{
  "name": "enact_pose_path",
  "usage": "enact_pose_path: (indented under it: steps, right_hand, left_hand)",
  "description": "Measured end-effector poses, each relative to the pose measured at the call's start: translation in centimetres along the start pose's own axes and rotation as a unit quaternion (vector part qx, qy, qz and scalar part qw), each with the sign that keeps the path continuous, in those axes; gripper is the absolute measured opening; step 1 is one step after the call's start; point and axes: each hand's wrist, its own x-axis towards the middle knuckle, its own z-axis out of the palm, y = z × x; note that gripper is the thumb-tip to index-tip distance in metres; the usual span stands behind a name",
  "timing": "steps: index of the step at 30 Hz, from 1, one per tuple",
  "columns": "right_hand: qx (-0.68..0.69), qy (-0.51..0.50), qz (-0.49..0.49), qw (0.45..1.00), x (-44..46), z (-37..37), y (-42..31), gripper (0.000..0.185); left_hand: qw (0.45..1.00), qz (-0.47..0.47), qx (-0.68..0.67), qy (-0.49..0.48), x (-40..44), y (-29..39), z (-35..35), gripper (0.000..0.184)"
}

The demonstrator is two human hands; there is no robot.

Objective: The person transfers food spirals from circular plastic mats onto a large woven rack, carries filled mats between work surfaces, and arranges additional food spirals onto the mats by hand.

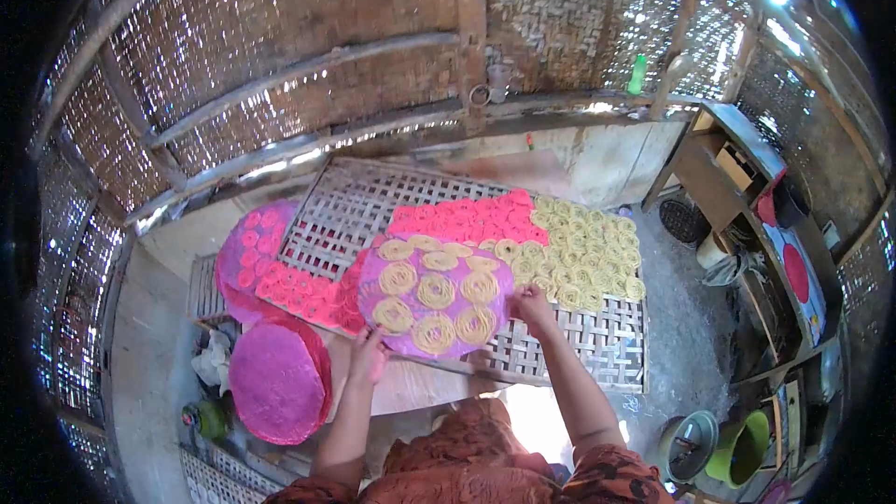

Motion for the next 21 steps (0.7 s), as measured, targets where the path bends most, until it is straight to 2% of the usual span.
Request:
enact_pose_path:
  steps: [1,2,3,4,5,6,7,8,9,11,12,14,15,16,18,20,21]
  right_hand:
    - [-0.195,0.071,0.032,0.978,0.1,0.2,2.0,0.011]
    - [-0.204,0.061,0.046,0.976,0.1,0.6,4.4,0.011]
    - [-0.355,0.096,-0.123,0.922,0.4,1.5,6.5,0.016]
    - [-0.479,0.125,-0.293,0.818,0.7,2.7,7.8,0.021]
    - [-0.391,0.048,-0.145,0.908,-0.7,5.5,6.4,0.019]
    - [-0.321,-0.061,-0.140,0.935,-0.4,7.2,7.4,0.020]
    - [-0.288,-0.132,-0.126,0.940,-0.4,9.2,7.5,0.019]
    - [-0.312,-0.162,-0.133,0.927,-0.5,11.2,7.9,0.019]
    - [-0.322,-0.210,-0.109,0.917,-2.1,13.2,4.7,0.021]
    - [-0.210,-0.236,-0.198,0.928,0.0,15.8,9.1,0.022]
    - [-0.209,-0.229,-0.199,0.930,0.2,17.0,8.9,0.022]
    - [-0.298,-0.205,-0.098,0.927,0.0,17.8,8.9,0.019]
    - [-0.292,-0.190,-0.086,0.934,0.2,17.2,9.4,0.019]
    - [-0.251,-0.187,-0.071,0.947,1.5,16.4,11.1,0.019]
    - [-0.214,-0.171,-0.063,0.960,2.9,13.6,10.8,0.020]
    - [0.038,-0.090,0.048,0.994,2.6,8.8,8.6,0.018]
    - [0.045,-0.062,0.013,0.997,3.1,5.9,8.4,0.017]
  left_hand:
    - [0.998,-0.047,0.031,0.015,1.1,-2.6,-2.7,0.023]
    - [0.998,-0.054,0.025,0.032,1.7,-4.8,-4.7,0.023]
    - [0.993,-0.075,0.058,0.067,2.2,-6.8,-6.2,0.024]
    - [0.986,-0.094,0.093,0.097,2.2,-7.8,-6.8,0.024]
    - [0.988,-0.088,0.069,0.106,1.5,-6.9,-5.6,0.024]
    - [0.987,-0.092,0.074,0.109,1.2,-5.6,-4.4,0.024]
    - [0.986,-0.092,0.076,0.112,0.8,-4.6,-3.4,0.023]
    - [0.986,-0.092,0.076,0.115,0.7,-4.2,-2.9,0.022]
    - [0.986,-0.095,0.077,0.115,0.8,-4.4,-3.2,0.022]
    - [0.982,-0.126,0.110,0.092,2.2,-4.6,-4.1,0.022]
    - [0.981,-0.128,0.113,0.086,2.7,-4.4,-3.6,0.022]
    - [0.987,-0.124,0.105,0.018,2.7,-4.7,-3.0,0.019]
    - [0.987,-0.114,0.102,0.039,2.9,-5.5,-3.3,0.015]
    - [0.985,-0.132,0.110,0.029,2.6,-5.7,-3.7,0.015]
    - [0.992,-0.107,0.067,0.027,3.0,-5.5,-3.8,0.017]
    - [0.991,-0.098,0.068,0.054,2.5,-4.7,-3.6,0.019]
    - [0.992,-0.095,0.053,0.059,2.2,-4.4,-4.1,0.019]
